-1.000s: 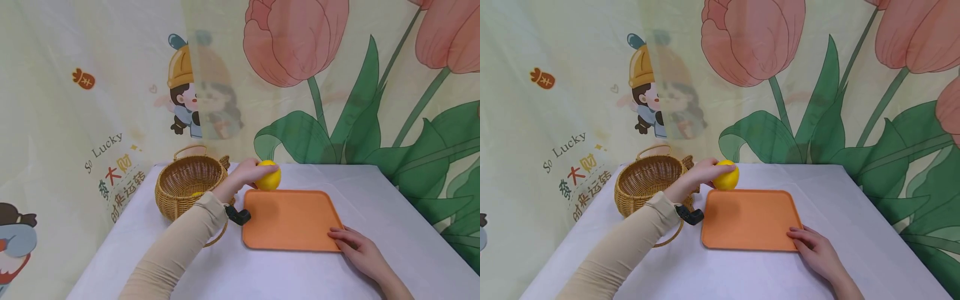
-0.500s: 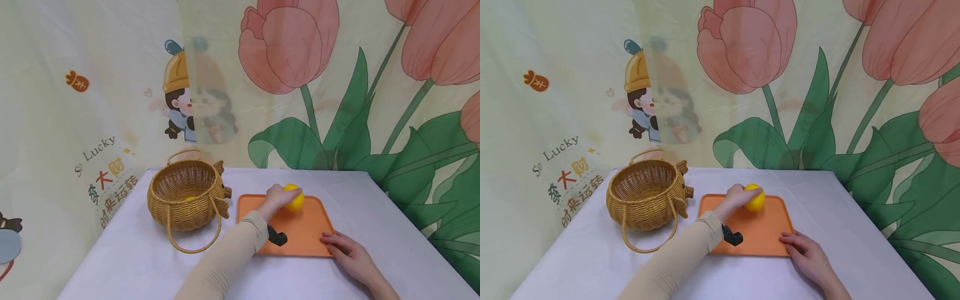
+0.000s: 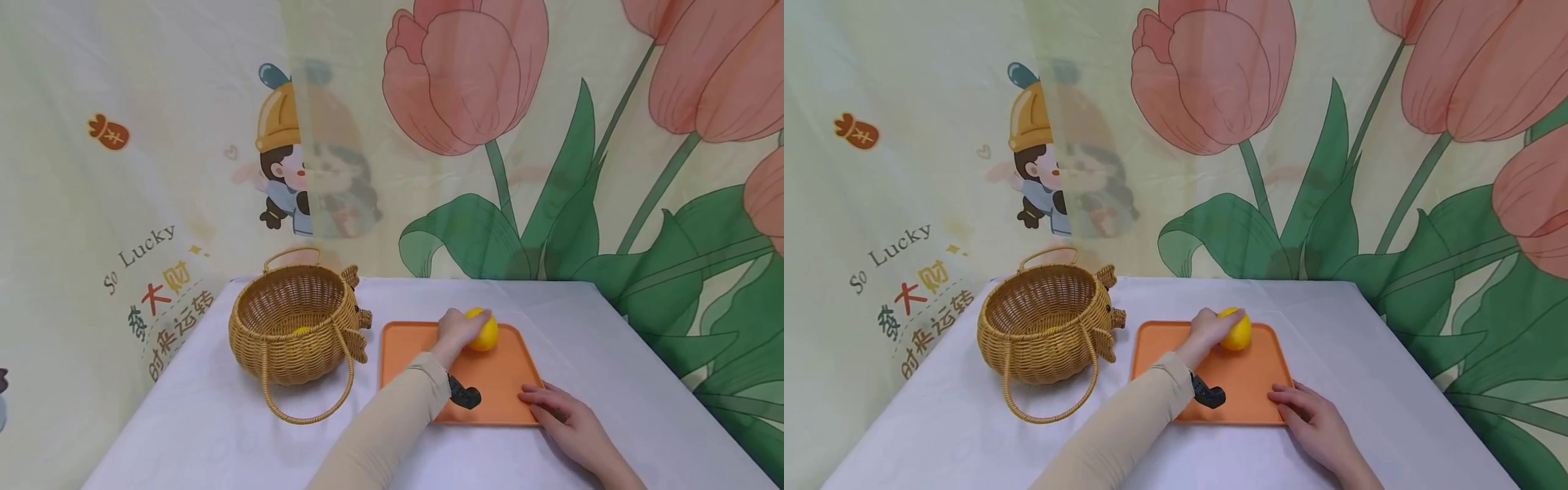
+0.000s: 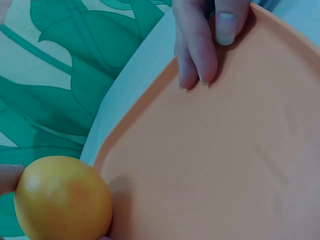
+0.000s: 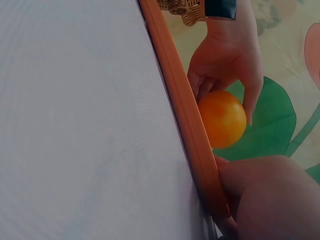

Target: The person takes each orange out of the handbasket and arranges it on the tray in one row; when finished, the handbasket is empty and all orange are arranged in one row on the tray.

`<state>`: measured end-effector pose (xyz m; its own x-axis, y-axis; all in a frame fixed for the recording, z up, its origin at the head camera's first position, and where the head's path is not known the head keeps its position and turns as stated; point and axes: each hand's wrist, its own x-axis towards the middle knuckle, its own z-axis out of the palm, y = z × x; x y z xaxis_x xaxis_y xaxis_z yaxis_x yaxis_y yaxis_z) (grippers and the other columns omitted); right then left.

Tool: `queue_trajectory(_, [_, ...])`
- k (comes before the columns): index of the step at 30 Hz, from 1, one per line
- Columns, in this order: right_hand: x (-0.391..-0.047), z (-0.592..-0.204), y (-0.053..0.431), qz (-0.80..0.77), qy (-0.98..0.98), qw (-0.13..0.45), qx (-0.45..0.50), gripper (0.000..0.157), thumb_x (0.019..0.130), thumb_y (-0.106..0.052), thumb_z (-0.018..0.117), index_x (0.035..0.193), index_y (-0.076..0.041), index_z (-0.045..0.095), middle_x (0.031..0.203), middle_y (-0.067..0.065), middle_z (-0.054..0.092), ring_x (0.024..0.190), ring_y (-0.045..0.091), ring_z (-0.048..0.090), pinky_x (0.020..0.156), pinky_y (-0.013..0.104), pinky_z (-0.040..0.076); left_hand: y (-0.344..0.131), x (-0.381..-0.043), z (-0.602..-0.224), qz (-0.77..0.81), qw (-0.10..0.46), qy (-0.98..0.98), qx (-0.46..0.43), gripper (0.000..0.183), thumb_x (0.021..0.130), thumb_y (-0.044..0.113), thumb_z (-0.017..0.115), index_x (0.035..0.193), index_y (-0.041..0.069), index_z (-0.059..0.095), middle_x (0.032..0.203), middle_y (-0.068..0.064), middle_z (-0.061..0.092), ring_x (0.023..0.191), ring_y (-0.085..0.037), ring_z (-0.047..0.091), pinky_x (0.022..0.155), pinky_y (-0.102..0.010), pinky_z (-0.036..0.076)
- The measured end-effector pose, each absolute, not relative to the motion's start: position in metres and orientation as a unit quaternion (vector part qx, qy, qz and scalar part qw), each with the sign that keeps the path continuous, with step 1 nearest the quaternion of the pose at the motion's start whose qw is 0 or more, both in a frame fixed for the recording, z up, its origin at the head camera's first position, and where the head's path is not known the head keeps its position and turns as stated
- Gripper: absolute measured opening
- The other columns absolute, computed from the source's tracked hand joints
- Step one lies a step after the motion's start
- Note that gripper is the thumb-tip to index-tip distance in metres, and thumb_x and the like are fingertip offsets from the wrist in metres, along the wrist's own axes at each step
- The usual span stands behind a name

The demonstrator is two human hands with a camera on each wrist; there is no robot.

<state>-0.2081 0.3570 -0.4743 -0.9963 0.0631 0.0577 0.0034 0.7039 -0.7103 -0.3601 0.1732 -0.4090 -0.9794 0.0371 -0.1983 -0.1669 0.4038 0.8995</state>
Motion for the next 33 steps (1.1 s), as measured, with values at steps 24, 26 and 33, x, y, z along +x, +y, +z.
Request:
queue_trajectory(24, [-0.206,-0.47,0.358,0.383,-0.921,0.066,0.008,0.026,0.099,-0.01,0.068,0.12,-0.021,0.077,0.137,0.009,0.064,0.142,0.045,0.038,0.11,0.071,0.029,0.171,-0.365,-0.416,0.633,0.133,0.758,-0.08,0.078,0.086,0.054,0.078,0.129,-0.004,0.049,0.1,-0.01,0.053,0.09,-0.025,0.054,0.083,-0.038,0.052])
queue_trajectory(26, [-0.206,-0.469,0.358,0.384,-0.921,0.066,0.009,0.026,0.099,-0.011,0.068,0.12,-0.021,0.077,0.137,0.009,0.064,0.142,0.046,0.037,0.109,0.071,0.029,0.169,-0.367,-0.416,0.636,0.139,0.755,-0.077,0.079,0.086,0.054,0.078,0.13,-0.004,0.048,0.101,-0.01,0.053,0.09,-0.025,0.054,0.084,-0.038,0.054])
queue_trajectory(33, [-0.206,-0.47,0.359,0.385,-0.921,0.065,0.014,0.026,0.098,-0.009,0.068,0.12,-0.02,0.077,0.136,0.01,0.065,0.141,0.046,0.038,0.109,0.072,0.028,0.166,-0.368,-0.418,0.634,0.16,0.752,-0.077,0.086,0.085,0.055,0.078,0.135,-0.006,0.045,0.105,-0.011,0.052,0.093,-0.025,0.055,0.087,-0.038,0.055])
